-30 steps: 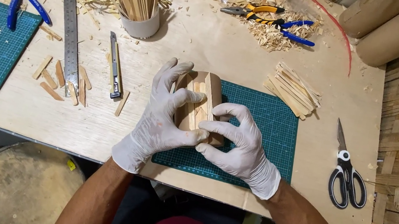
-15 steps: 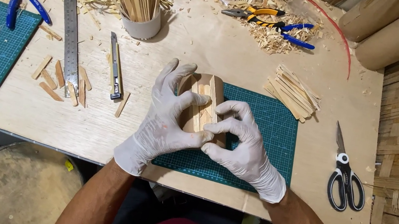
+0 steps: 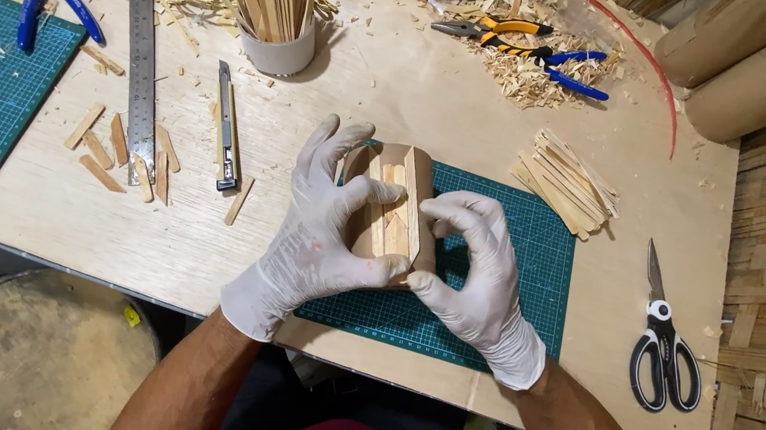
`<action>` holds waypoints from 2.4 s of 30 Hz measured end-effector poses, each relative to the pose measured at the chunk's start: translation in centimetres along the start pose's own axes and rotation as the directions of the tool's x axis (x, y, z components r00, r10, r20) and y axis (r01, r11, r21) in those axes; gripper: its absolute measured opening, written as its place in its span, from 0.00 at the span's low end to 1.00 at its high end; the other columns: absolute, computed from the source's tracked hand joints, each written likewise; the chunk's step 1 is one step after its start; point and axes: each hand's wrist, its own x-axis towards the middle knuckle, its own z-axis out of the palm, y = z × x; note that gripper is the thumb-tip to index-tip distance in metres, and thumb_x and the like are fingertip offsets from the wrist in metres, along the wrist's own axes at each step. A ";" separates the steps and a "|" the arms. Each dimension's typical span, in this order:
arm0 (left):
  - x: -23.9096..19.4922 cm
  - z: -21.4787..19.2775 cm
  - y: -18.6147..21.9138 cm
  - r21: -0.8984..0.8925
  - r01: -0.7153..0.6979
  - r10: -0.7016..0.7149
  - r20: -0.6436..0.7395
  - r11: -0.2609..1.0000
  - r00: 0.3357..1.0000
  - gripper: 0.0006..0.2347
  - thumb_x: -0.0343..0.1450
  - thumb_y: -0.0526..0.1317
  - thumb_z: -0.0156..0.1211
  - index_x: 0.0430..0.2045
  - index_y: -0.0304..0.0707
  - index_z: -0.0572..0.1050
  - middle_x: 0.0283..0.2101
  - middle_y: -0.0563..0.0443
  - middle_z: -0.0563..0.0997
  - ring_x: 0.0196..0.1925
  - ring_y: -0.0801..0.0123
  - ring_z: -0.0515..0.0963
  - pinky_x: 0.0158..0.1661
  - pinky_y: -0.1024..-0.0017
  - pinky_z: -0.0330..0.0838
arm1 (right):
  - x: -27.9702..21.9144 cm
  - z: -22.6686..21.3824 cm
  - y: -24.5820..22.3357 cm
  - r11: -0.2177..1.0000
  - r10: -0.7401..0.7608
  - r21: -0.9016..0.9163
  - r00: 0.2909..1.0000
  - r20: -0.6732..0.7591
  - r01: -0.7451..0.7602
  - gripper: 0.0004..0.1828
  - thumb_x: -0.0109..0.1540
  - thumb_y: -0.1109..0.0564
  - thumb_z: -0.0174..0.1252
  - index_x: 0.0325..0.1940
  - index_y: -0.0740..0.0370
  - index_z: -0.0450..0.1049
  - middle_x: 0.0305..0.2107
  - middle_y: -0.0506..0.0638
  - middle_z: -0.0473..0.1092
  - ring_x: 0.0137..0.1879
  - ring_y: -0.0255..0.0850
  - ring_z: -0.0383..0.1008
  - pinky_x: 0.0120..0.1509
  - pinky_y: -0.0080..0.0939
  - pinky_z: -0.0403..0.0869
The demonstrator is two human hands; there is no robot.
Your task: Gluing wooden sticks onto a cardboard tube to cover its surface as part of a craft project.
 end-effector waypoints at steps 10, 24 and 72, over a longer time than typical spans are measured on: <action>-0.1 0.1 -0.3 0.026 -0.025 0.025 -0.022 0.999 0.999 0.26 0.49 0.59 0.75 0.37 0.52 0.79 0.61 0.40 0.69 0.72 0.40 0.58 0.72 0.46 0.47 | 0.2 0.3 -0.3 0.972 -0.158 -0.176 0.987 0.016 0.158 0.37 0.54 0.33 0.69 0.60 0.55 0.77 0.55 0.57 0.70 0.59 0.53 0.75 0.62 0.50 0.75; 0.0 0.0 0.1 0.026 0.010 -0.010 -0.004 1.000 1.000 0.27 0.48 0.59 0.75 0.38 0.53 0.78 0.62 0.43 0.67 0.72 0.47 0.57 0.74 0.51 0.46 | 3.1 -1.1 -2.9 0.907 -0.312 -0.247 0.938 0.154 0.342 0.40 0.47 0.40 0.78 0.56 0.62 0.78 0.48 0.60 0.76 0.50 0.58 0.80 0.53 0.55 0.79; -0.1 0.2 0.3 0.017 0.080 -0.081 0.013 0.997 0.997 0.29 0.49 0.62 0.72 0.43 0.58 0.78 0.69 0.41 0.58 0.76 0.39 0.48 0.73 0.48 0.45 | 2.4 -0.8 -3.6 0.910 -0.199 -0.322 0.957 0.213 0.261 0.47 0.44 0.39 0.80 0.60 0.66 0.74 0.51 0.63 0.72 0.54 0.60 0.78 0.55 0.54 0.79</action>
